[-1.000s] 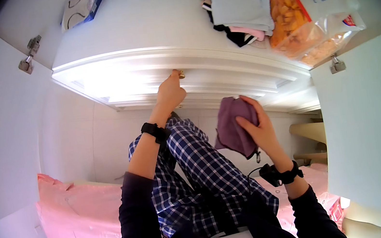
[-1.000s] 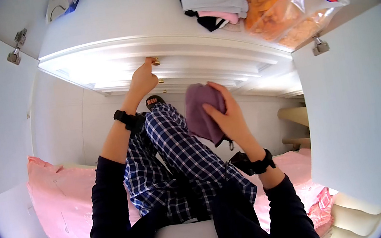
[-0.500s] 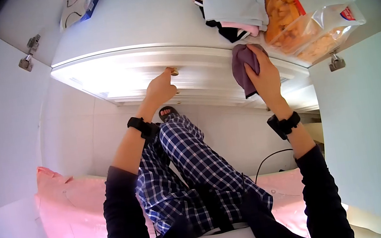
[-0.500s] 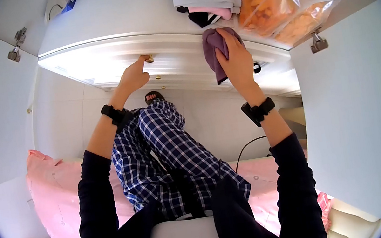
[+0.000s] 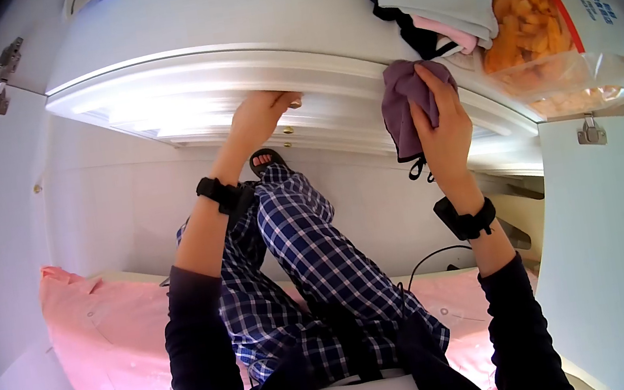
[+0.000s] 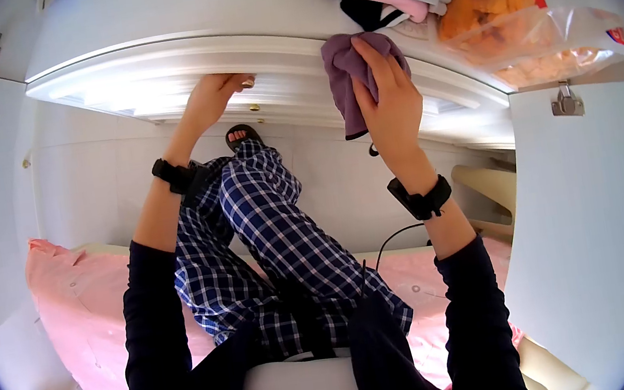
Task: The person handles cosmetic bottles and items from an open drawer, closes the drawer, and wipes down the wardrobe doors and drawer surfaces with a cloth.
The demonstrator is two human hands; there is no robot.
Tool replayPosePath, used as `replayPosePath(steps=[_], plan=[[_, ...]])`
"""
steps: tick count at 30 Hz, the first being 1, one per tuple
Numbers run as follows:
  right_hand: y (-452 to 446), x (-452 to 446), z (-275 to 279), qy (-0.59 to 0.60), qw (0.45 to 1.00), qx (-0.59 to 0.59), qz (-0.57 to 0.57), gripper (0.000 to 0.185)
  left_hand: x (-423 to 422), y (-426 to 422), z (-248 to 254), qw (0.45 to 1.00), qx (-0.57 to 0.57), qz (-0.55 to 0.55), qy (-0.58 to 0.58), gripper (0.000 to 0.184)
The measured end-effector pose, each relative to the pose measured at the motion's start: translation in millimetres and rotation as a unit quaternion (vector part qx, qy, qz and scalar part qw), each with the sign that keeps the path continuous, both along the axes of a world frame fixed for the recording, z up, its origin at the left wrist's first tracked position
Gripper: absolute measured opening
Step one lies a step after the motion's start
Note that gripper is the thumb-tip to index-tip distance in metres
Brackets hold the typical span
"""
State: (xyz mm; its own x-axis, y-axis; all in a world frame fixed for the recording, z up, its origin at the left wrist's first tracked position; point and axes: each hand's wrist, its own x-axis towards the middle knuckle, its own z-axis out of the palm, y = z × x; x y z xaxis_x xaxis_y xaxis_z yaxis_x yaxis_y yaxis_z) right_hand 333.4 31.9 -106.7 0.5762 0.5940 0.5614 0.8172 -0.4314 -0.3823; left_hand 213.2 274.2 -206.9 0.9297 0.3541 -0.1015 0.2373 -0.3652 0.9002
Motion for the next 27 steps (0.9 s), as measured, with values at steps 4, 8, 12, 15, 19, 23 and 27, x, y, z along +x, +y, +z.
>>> replayPosePath(steps=[4, 8, 12, 15, 19, 23, 27], plan=[[9.7, -5.1, -28.4, -0.062, 0.997, -0.036, 0.007, 0.042, 2.1, 2.2, -4.5, 0.999, -0.036, 0.003, -0.024, 0.028], [36.0, -33.1, -92.8, -0.123, 0.949, -0.196, 0.212, 0.039, 3.6, 1.4, -1.2, 0.999, -0.024, 0.002, -0.037, 0.029], [50.1, -29.4, -181.6, -0.072, 0.946, -0.275, 0.154, 0.034, 1.5, 2.5, 1.2, 0.999, 0.007, 0.002, -0.042, 0.031], [57.0, -27.0, -201.0, -0.063, 0.947, -0.265, 0.173, 0.033, 1.9, -7.5, -3.6, 0.998, 0.021, 0.007, -0.054, 0.033], [78.0, -35.6, -204.7, -0.007, 0.950, -0.245, 0.192, 0.029, -10.6, -18.5, -11.6, 0.996, 0.048, 0.016, -0.079, 0.028], [124.7, -57.1, -210.7, 0.187, 0.935, -0.219, 0.206, 0.024, -27.2, -11.4, -32.6, 0.989, 0.043, 0.017, -0.138, 0.023], [174.4, -86.4, -244.2, 0.191, 0.947, -0.005, 0.258, 0.024, -38.5, -1.1, -52.3, 0.984, 0.122, 0.006, -0.130, 0.029]])
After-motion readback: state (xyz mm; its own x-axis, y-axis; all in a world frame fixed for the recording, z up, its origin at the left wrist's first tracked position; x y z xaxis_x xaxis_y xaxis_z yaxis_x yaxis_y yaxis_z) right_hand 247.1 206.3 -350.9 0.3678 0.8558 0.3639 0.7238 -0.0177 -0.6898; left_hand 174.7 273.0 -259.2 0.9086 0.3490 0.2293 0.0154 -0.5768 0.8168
